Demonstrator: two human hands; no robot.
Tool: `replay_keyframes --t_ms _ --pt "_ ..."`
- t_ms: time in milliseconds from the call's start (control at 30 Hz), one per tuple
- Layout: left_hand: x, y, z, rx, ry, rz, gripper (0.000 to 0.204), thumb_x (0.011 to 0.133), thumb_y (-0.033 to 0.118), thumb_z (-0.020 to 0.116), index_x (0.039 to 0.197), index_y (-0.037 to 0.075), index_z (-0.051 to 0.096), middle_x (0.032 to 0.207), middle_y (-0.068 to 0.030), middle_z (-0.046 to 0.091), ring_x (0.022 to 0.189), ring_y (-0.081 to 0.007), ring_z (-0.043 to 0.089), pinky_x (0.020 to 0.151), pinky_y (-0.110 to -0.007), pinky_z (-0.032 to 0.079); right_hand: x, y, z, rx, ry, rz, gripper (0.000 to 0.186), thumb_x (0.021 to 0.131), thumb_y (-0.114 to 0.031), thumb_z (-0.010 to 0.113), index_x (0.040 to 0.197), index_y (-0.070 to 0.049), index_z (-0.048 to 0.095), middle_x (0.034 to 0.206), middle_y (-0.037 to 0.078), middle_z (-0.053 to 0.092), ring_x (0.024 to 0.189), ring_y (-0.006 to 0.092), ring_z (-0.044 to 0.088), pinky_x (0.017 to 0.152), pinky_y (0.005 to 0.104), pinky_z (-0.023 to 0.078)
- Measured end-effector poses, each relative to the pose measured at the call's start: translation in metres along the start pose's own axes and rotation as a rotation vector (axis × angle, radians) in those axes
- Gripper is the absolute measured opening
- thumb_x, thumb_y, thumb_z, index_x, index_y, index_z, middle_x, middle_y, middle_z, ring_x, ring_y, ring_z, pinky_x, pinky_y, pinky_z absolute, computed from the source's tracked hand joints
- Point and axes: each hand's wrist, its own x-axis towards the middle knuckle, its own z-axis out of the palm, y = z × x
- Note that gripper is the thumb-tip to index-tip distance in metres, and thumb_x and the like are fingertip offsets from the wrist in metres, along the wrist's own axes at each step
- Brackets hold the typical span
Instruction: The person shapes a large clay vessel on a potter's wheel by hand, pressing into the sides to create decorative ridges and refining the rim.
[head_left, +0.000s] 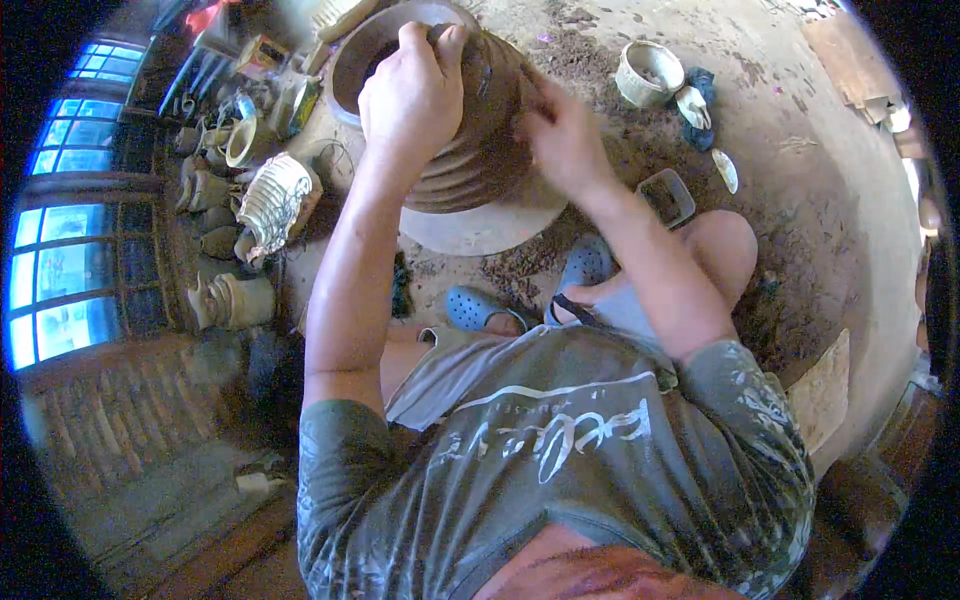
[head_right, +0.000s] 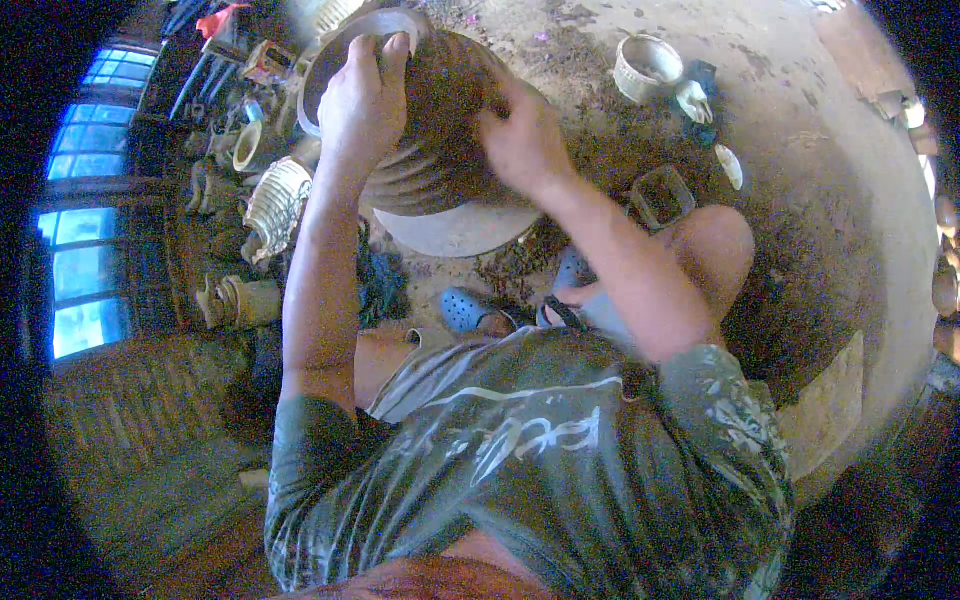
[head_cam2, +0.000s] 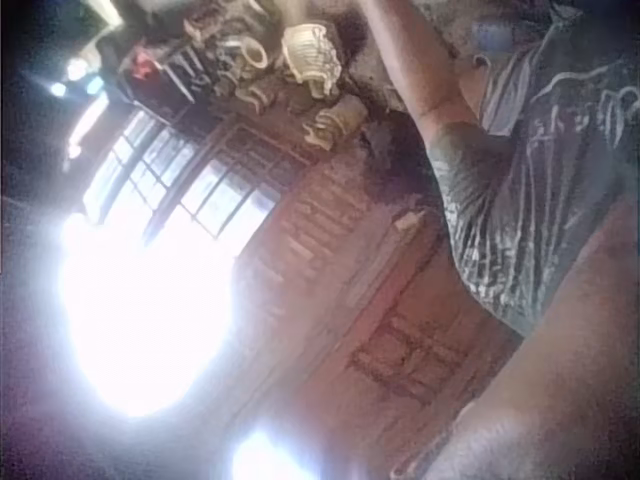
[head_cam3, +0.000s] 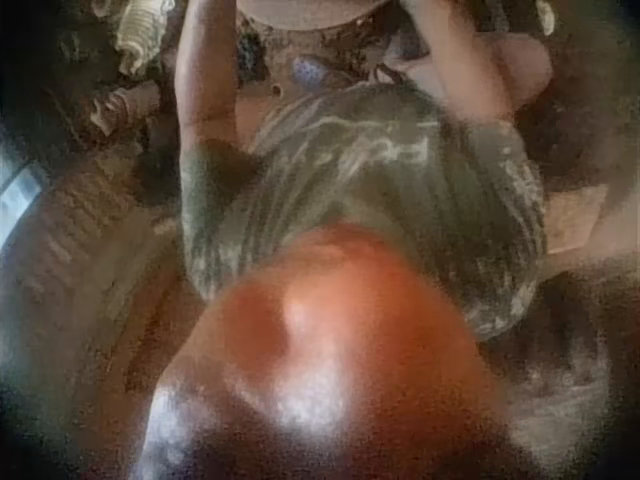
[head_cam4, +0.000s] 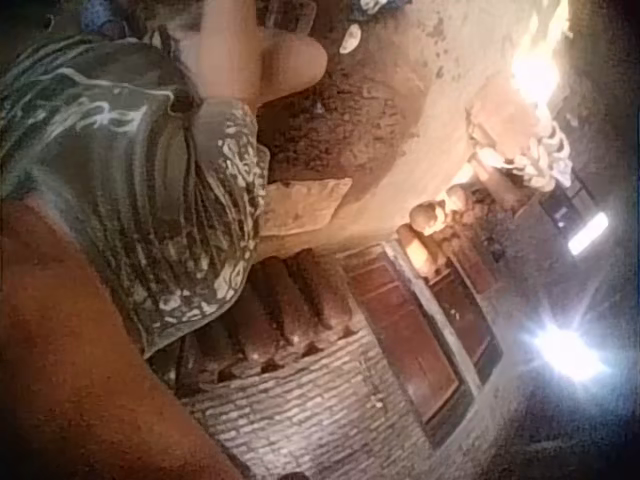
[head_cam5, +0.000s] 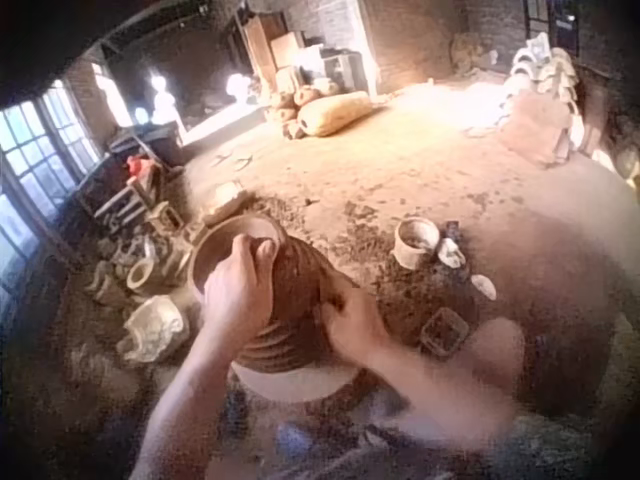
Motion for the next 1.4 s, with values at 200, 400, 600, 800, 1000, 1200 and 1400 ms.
replay_keyframes --t_ms 200,400,600,800,1000,1200,1400 --pt "0.002 0.003 0.007 0.013 0.017 0.023 0.051 0.107 0.048 0.043 0.117 0.0 0.056 0.09 -0.0312 0.072 0.09 -0.0507 0.07 0.081 -0.059 0.054 -0.021 0.004 0.018 -0.027 -0.034 0.132 0.088 0.085 -0.008 0.067 0.163 -0.008 0.026 0.071 0.009 0.069 0.06 0.0161 0.064 0.063 0.0322 0.055" --pt "0.001 -0.012 0.006 0.004 0.052 0.121 0.052 0.107 0.05 0.043 0.119 0.001 0.057 0.092 -0.0318 0.071 0.09 -0.0518 0.069 0.081 -0.06 0.053 -0.079 -0.005 0.055 -0.436 -0.183 -0.127 0.066 0.085 -0.011 0.071 0.147 -0.007 0.051 0.079 0.018 0.072 0.07 0.0332 0.072 0.065 0.04 0.056" --pt "-0.033 -0.015 -0.024 -0.006 0.36 0.5 0.037 0.103 0.035 0.062 0.111 -0.001 0.061 0.087 -0.0157 0.066 0.082 -0.0348 0.064 0.076 -0.045 0.051 -0.058 -0.027 0.014 -0.258 0.186 -0.597 0.037 0.084 -0.005 0.079 0.12 -0.005 0.073 0.094 0.016 0.071 0.076 0.0309 0.069 0.066 0.0391 0.056" --pt "-0.098 -0.01 -0.034 -0.84 -0.537 -0.024 0.053 0.111 0.044 0.045 0.102 -0.003 0.067 0.077 -0.0054 0.06 0.071 -0.0123 0.055 0.064 -0.031 0.047 -0.05 -0.037 -0.008 -0.403 -0.028 -0.885 0.04 0.085 -0.012 0.074 0.123 0.0 0.066 0.093 0.01 0.067 0.088 0.0302 0.066 0.076 0.0404 0.056" --pt "-0.107 -0.011 -0.03 -0.896 -0.625 -0.124 0.041 0.11 0.036 0.052 0.111 -0.003 0.065 0.084 -0.0032 0.062 0.076 -0.0112 0.056 0.068 -0.029 0.048 -0.06 -0.029 -0.005 -0.267 -0.04 -0.746 0.03 0.085 -0.011 0.078 0.112 0.001 0.072 0.097 0.013 0.072 0.085 0.0314 0.07 0.072 0.0391 0.057" --pt "-0.106 -0.019 -0.017 -0.879 -0.499 -0.164 0.028 0.108 0.025 0.057 0.115 -0.002 0.061 0.089 -0.0044 0.062 0.077 -0.0113 0.057 0.07 -0.027 0.049 -0.058 -0.024 -0.004 -0.23 -0.032 -0.595 0.022 0.085 -0.008 0.079 0.105 -0.001 0.076 0.095 0.015 0.075 0.085 0.0323 0.073 0.074 0.0406 0.059" --pt "-0.041 -0.024 -0.033 -0.475 0.351 0.092 0.038 0.107 0.035 0.051 0.112 -0.002 0.059 0.088 -0.0233 0.069 0.08 -0.0413 0.067 0.075 -0.049 0.053 -0.022 -0.026 0.003 -0.249 0.134 -0.455 0.019 0.086 -0.01 0.078 0.104 -0.003 0.077 0.097 0.017 0.075 0.086 0.0332 0.074 0.078 0.0397 0.058"
